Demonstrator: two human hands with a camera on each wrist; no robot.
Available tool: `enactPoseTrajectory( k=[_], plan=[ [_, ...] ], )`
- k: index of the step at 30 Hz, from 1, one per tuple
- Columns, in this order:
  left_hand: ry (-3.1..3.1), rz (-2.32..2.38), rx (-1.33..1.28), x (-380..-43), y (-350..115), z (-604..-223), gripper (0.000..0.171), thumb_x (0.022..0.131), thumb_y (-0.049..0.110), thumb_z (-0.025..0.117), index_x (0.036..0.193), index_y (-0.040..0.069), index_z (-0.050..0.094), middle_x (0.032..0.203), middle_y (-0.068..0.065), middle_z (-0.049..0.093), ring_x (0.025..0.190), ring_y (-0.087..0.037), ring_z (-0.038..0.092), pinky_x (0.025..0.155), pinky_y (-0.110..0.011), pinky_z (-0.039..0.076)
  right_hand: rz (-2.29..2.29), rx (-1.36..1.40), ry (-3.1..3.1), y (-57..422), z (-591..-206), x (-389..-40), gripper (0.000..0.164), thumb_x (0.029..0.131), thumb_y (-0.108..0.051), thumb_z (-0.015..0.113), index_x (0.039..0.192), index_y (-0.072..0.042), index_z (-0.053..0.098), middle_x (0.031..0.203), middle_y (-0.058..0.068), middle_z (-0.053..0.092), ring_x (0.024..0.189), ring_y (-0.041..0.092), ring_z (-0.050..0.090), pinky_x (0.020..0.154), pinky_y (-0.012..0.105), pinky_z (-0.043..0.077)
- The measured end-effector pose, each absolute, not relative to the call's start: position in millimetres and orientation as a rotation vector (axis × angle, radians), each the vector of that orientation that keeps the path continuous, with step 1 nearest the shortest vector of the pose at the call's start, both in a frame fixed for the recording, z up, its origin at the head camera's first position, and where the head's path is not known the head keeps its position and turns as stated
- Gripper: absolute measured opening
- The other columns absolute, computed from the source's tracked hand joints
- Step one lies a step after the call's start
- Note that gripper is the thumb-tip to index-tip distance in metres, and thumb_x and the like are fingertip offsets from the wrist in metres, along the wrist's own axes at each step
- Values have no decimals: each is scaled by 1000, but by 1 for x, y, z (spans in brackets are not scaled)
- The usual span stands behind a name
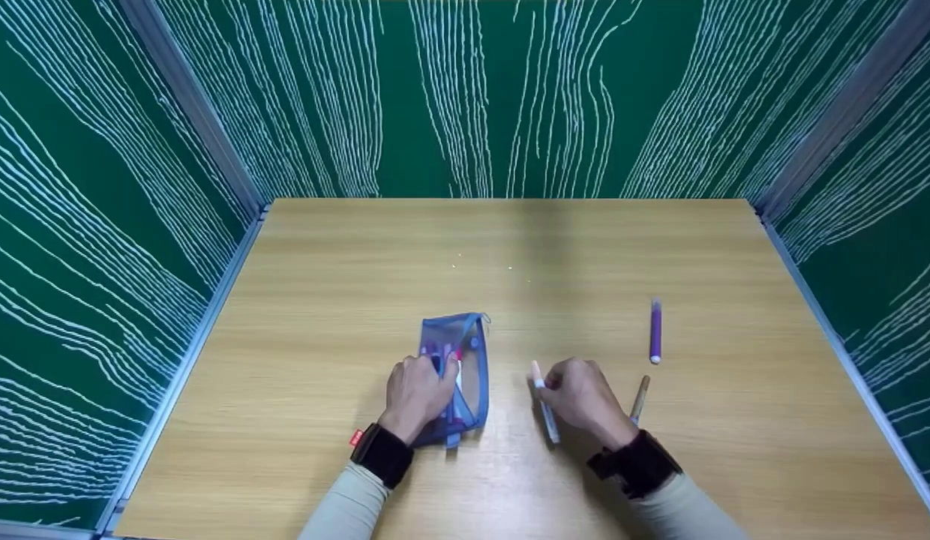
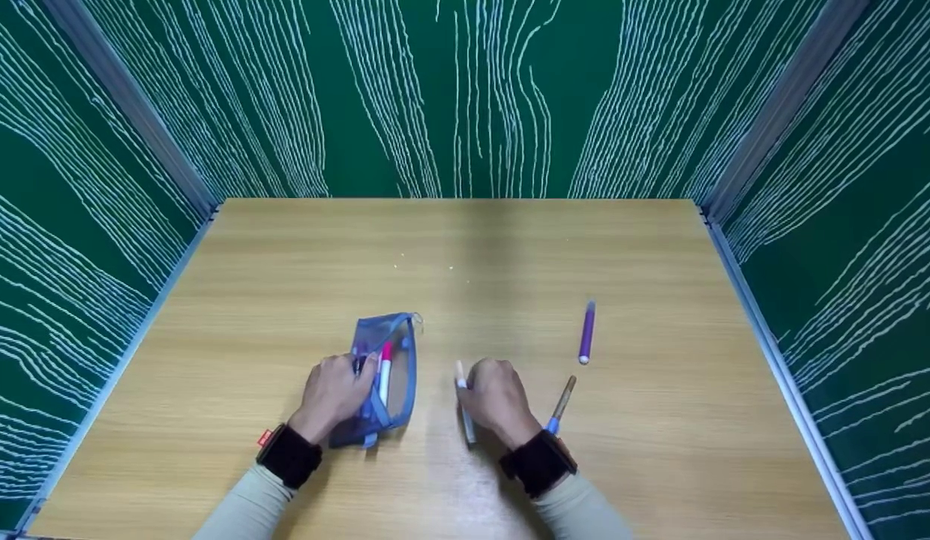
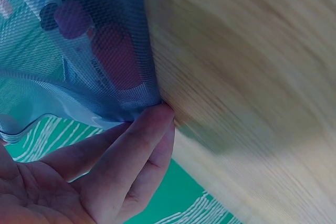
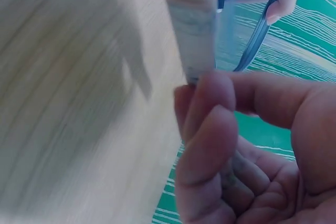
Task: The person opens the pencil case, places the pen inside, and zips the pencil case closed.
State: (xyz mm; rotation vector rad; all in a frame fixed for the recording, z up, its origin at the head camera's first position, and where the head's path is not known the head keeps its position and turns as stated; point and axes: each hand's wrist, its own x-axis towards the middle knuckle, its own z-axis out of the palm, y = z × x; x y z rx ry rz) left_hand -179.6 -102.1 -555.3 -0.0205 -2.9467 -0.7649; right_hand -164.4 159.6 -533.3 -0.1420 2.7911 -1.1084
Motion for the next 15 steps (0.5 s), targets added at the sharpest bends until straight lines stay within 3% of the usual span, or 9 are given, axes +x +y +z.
enactPoseTrajectory(
  k=[7, 15],
  plan=[
    [-2948, -757, -30, -180, -102, -556, 58, 101, 50, 47, 54, 16, 45, 68, -10, 63, 64, -26, 62, 63, -42, 51, -1210, -103, 2815, 146, -539, -176, 11, 83, -9, 83, 76, -11, 75, 69, -4, 69, 60, 11, 61, 57, 26, 52],
    [-2943, -770, -34, -180, -103, -556, 57, 101, 49, 49, 55, 16, 45, 65, -9, 61, 62, -25, 61, 62, -42, 51, -1328, -51, 2739, 130, -541, -185, 9, 86, -9, 81, 80, -7, 75, 71, -1, 70, 58, 11, 62, 54, 26, 52]
  ],
)
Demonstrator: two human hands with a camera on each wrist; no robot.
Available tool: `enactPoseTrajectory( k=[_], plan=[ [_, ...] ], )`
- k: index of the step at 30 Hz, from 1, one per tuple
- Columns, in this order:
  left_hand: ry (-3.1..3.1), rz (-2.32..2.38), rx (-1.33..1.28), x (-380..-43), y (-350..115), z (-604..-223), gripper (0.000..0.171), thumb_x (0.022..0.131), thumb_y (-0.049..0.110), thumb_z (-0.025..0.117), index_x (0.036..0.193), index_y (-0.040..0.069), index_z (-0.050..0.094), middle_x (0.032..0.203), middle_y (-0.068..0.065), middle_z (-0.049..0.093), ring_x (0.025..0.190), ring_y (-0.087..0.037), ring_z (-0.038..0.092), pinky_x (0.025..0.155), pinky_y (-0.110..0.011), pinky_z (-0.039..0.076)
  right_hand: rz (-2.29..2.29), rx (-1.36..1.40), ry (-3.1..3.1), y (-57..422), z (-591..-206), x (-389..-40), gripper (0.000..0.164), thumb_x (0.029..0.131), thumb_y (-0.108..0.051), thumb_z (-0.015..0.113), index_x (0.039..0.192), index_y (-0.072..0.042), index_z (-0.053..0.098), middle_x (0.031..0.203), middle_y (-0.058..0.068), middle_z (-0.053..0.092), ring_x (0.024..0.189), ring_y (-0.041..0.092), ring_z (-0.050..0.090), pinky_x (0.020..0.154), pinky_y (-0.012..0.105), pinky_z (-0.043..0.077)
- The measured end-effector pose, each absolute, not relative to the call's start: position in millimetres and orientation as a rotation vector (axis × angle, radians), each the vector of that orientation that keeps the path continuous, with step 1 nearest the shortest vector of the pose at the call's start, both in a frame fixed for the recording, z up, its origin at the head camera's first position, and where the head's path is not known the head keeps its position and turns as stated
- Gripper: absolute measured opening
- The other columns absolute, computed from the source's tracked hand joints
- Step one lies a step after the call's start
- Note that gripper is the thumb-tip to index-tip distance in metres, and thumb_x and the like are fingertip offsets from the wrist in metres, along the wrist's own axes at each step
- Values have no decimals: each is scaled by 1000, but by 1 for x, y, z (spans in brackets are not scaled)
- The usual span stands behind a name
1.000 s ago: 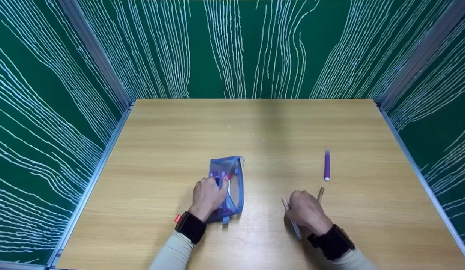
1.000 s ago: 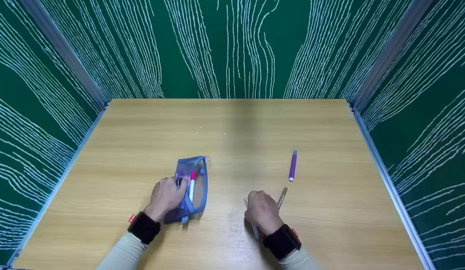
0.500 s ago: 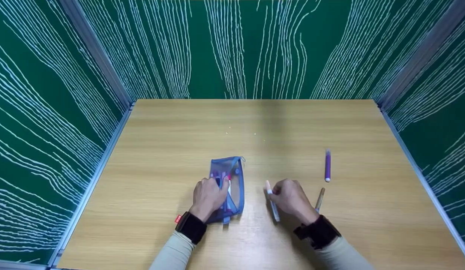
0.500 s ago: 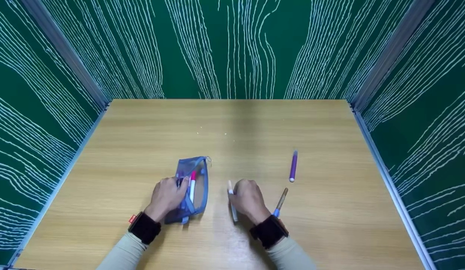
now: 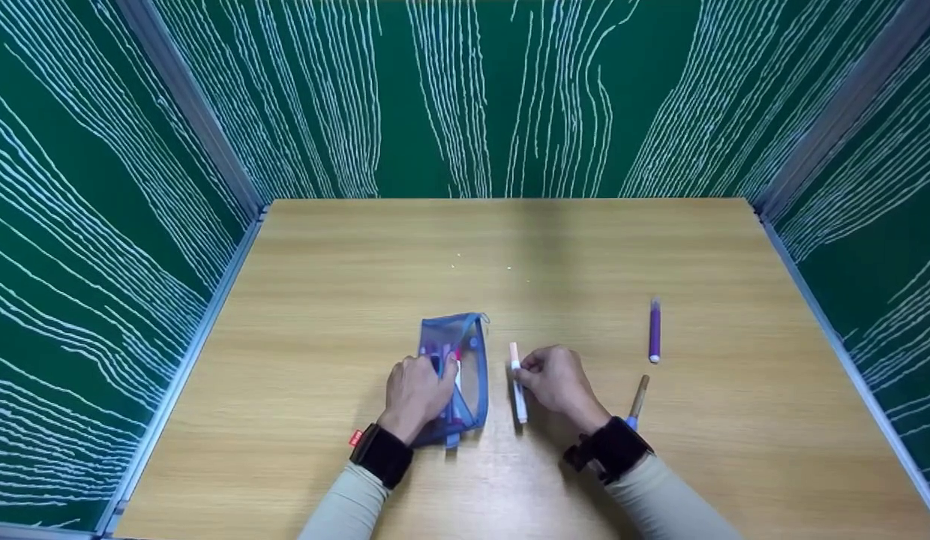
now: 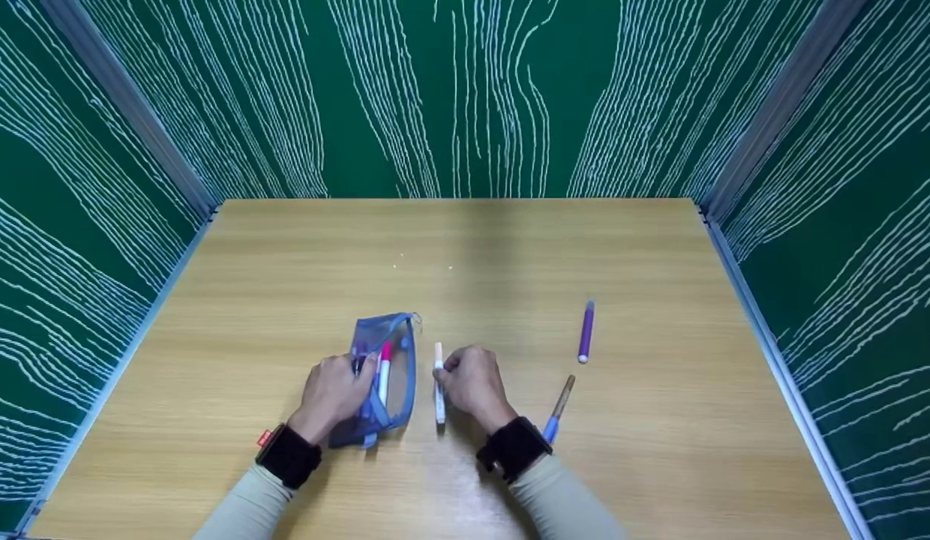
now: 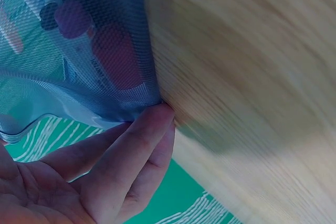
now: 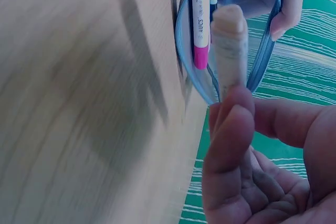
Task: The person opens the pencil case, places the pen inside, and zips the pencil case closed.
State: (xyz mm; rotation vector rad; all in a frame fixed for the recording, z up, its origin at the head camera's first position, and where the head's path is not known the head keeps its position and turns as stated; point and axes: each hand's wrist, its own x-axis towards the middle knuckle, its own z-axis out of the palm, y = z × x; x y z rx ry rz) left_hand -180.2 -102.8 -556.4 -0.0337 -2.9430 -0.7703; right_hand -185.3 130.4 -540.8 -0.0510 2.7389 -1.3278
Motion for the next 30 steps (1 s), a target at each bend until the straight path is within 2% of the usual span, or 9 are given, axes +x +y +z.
enactPoseTrajectory(
  k=[6, 11, 17, 25, 30],
  plan=[
    [-2968, -791, -38, -179, -103, -556, 55, 102, 48, 48, 57, 17, 45, 62, -4, 56, 58, -19, 56, 60, -37, 49, -1384, -5, 2662, 116, -540, -191, 8, 88, -11, 80, 83, -6, 75, 71, 0, 70, 58, 14, 64, 53, 27, 53],
    [-2953, -772, -47, -179, -103, -556, 55, 102, 48, 48, 56, 16, 46, 64, -7, 60, 62, -24, 61, 62, -40, 51, -1430, -16, 2666, 106, -540, -196, 11, 86, -12, 82, 81, -6, 75, 69, 0, 70, 54, 12, 63, 49, 26, 51],
    [-2940, -747, -52, -180, -103, -557, 56, 101, 48, 48, 55, 16, 46, 66, -9, 62, 64, -27, 64, 63, -43, 51, -1497, -9, 2622, 92, -539, -200, 10, 86, -11, 82, 82, -5, 75, 68, 2, 71, 51, 19, 67, 45, 28, 52],
    [-2970, -801, -34, -180, -104, -556, 54, 101, 49, 49, 58, 17, 45, 60, -2, 54, 56, -18, 54, 57, -36, 47, -1513, 7, 2562, 78, -542, -205, 9, 88, -9, 81, 84, -4, 74, 71, 5, 72, 57, 27, 71, 49, 31, 56],
    [-2970, -790, -33, -180, -103, -556, 55, 101, 49, 48, 57, 17, 45, 62, -3, 55, 58, -19, 55, 58, -38, 47, -1522, -5, 2537, 72, -545, -207, 9, 88, -8, 80, 85, -3, 74, 71, 5, 71, 55, 28, 69, 51, 36, 57]
  ],
)
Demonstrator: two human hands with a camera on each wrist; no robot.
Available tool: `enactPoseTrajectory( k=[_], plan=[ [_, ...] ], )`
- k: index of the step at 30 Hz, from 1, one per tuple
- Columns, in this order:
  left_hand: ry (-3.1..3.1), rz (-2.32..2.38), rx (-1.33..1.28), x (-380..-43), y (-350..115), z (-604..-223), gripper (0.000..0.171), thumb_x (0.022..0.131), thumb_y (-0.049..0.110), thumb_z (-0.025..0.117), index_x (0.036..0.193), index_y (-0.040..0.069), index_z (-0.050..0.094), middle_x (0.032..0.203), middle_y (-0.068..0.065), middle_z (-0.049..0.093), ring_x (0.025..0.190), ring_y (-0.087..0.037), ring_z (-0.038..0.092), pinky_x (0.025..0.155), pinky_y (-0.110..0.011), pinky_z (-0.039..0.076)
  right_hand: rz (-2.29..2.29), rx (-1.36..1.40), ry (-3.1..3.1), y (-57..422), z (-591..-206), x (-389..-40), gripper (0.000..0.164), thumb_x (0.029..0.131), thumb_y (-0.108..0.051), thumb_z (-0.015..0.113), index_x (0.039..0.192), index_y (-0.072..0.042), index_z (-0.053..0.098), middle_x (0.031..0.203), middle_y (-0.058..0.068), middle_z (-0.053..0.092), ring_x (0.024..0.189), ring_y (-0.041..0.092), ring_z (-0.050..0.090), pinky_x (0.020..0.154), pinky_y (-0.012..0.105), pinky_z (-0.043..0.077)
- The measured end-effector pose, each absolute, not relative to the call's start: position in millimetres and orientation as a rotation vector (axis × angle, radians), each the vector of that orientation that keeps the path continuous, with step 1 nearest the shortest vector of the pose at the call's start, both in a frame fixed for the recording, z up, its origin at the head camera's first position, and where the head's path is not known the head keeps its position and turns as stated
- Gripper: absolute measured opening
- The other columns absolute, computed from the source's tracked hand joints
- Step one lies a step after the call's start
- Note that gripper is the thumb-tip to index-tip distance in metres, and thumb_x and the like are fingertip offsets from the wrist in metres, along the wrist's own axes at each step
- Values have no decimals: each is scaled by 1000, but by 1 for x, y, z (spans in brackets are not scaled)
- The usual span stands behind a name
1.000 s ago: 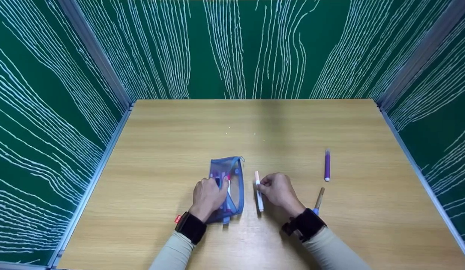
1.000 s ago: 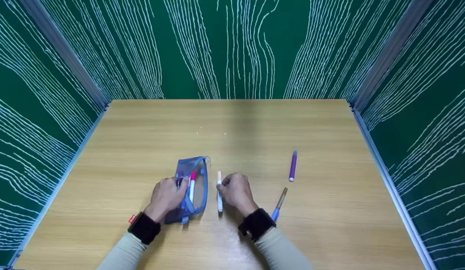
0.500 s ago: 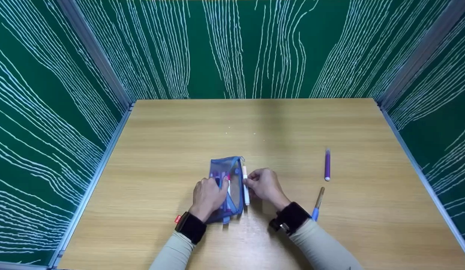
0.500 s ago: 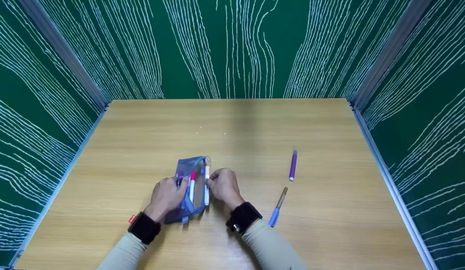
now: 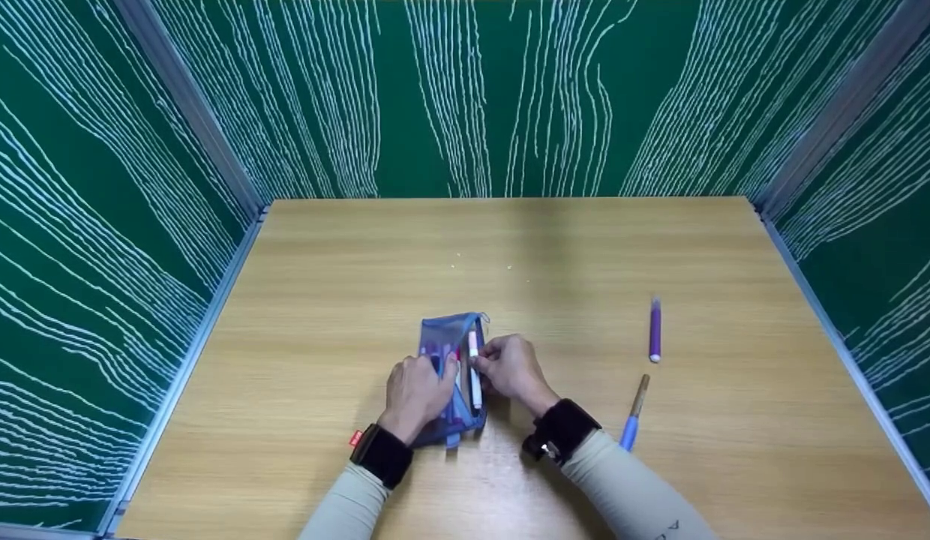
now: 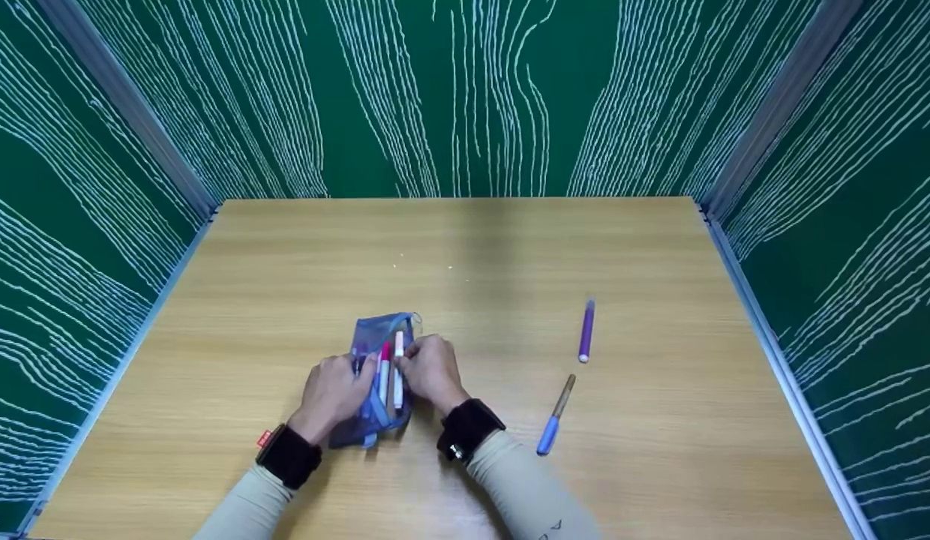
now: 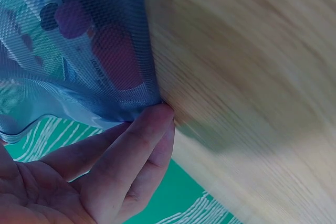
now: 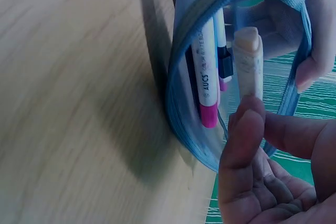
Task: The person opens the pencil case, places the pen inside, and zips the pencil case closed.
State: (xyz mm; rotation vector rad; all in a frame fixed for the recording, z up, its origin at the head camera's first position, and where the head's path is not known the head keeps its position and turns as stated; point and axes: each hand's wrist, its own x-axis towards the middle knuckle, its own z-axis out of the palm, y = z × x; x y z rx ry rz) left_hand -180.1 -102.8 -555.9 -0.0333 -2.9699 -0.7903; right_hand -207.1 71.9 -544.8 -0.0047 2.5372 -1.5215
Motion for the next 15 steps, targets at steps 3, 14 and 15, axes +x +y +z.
enactPoseTrajectory(
  k=[3, 14, 15],
  plan=[
    [-2973, -779, -36, -180, -102, -555, 56, 101, 50, 48, 56, 17, 44, 63, -4, 55, 59, -20, 56, 59, -39, 48, -1513, -24, 2551, 68, -547, -208, 8, 88, -7, 80, 84, -2, 74, 70, 5, 70, 52, 22, 67, 49, 34, 56],
    [-2941, -744, -23, -180, -102, -555, 55, 100, 49, 49, 58, 14, 51, 75, -17, 68, 72, -34, 67, 66, -46, 52, -1398, -79, 2623, 51, -553, -212, 9, 87, -7, 79, 81, -5, 73, 65, 1, 68, 52, 11, 63, 51, 26, 54],
    [-2939, -740, -22, -180, -102, -555, 55, 100, 49, 49, 58, 14, 51, 75, -17, 68, 72, -34, 67, 66, -46, 52, -1376, -89, 2641, 49, -553, -212, 9, 87, -7, 79, 80, -5, 73, 65, -1, 68, 52, 10, 62, 52, 25, 53]
  ],
)
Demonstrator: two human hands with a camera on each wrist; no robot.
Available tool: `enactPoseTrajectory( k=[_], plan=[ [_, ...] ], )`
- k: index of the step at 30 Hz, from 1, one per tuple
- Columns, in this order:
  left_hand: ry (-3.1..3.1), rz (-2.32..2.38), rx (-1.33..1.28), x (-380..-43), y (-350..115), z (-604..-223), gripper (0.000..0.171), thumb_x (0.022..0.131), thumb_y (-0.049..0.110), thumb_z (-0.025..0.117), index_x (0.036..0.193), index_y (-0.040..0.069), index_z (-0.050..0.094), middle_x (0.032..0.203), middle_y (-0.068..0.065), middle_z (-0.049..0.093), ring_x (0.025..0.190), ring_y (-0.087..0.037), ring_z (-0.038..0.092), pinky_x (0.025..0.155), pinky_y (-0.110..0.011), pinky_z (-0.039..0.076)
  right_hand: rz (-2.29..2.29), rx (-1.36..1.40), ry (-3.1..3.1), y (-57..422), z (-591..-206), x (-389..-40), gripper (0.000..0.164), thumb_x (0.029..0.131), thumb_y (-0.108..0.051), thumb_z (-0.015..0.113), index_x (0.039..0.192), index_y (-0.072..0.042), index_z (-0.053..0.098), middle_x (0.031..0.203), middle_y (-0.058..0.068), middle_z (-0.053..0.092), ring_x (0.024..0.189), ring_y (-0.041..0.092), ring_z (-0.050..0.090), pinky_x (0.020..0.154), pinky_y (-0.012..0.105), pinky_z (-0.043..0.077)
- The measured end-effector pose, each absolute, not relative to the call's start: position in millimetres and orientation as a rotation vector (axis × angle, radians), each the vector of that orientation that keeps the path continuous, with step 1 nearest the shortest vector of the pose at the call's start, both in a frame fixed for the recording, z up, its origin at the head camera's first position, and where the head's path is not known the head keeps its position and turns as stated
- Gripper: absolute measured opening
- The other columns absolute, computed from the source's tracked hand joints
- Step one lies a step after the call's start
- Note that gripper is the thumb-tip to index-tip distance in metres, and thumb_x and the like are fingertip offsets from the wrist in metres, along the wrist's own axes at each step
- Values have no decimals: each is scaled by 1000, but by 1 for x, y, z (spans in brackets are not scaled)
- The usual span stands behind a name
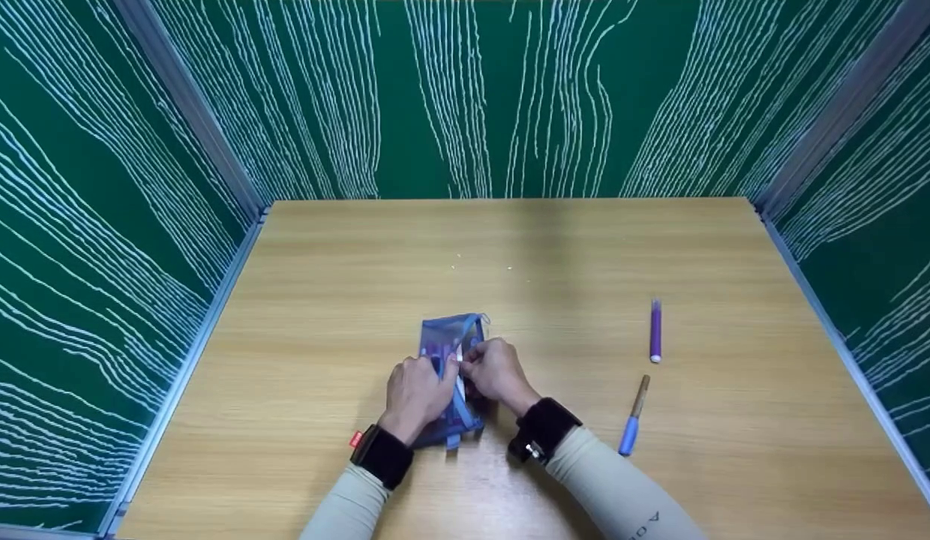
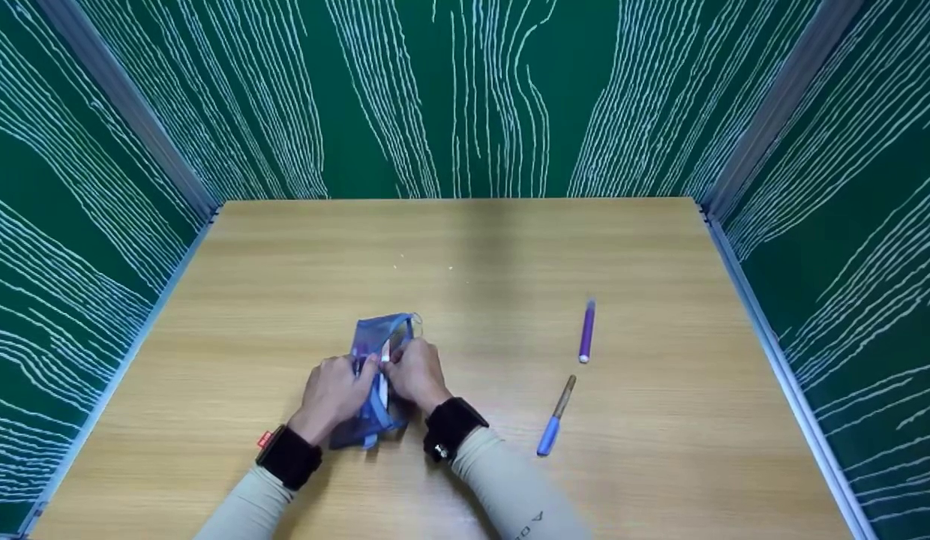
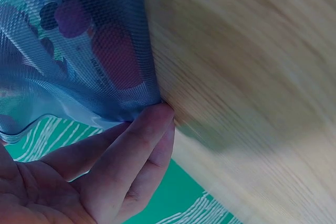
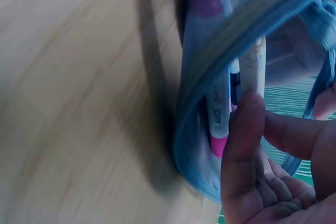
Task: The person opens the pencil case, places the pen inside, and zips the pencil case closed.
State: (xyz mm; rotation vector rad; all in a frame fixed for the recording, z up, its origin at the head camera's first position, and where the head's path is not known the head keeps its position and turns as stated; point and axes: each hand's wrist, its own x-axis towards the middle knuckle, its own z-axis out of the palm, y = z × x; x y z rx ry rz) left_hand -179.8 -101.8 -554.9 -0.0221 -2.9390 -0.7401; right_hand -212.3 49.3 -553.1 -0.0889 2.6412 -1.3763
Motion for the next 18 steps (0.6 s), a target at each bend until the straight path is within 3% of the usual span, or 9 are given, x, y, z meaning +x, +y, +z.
enactPoseTrajectory(
  k=[7, 11, 18],
  plan=[
    [-2956, -774, -29, -180, -102, -554, 54, 101, 48, 49, 57, 17, 45, 68, -10, 62, 65, -27, 62, 62, -42, 49, -1360, -113, 2615, 42, -554, -212, 3, 87, -5, 73, 85, -4, 76, 68, -2, 66, 61, 11, 61, 58, 27, 53],
    [-2947, -756, -45, -180, -102, -555, 56, 101, 48, 49, 55, 17, 44, 69, -12, 63, 66, -29, 63, 64, -44, 50, -1345, -171, 2634, 40, -555, -212, 12, 86, 0, 68, 88, -5, 78, 73, -1, 66, 68, 12, 58, 63, 26, 50],
    [-2950, -765, -60, -181, -102, -556, 56, 102, 47, 48, 54, 18, 39, 62, -5, 56, 60, -24, 58, 60, -41, 48, -1433, -153, 2559, 41, -553, -211, 11, 87, 3, 68, 90, -3, 77, 69, -3, 62, 61, 10, 56, 55, 24, 49]
  ],
)
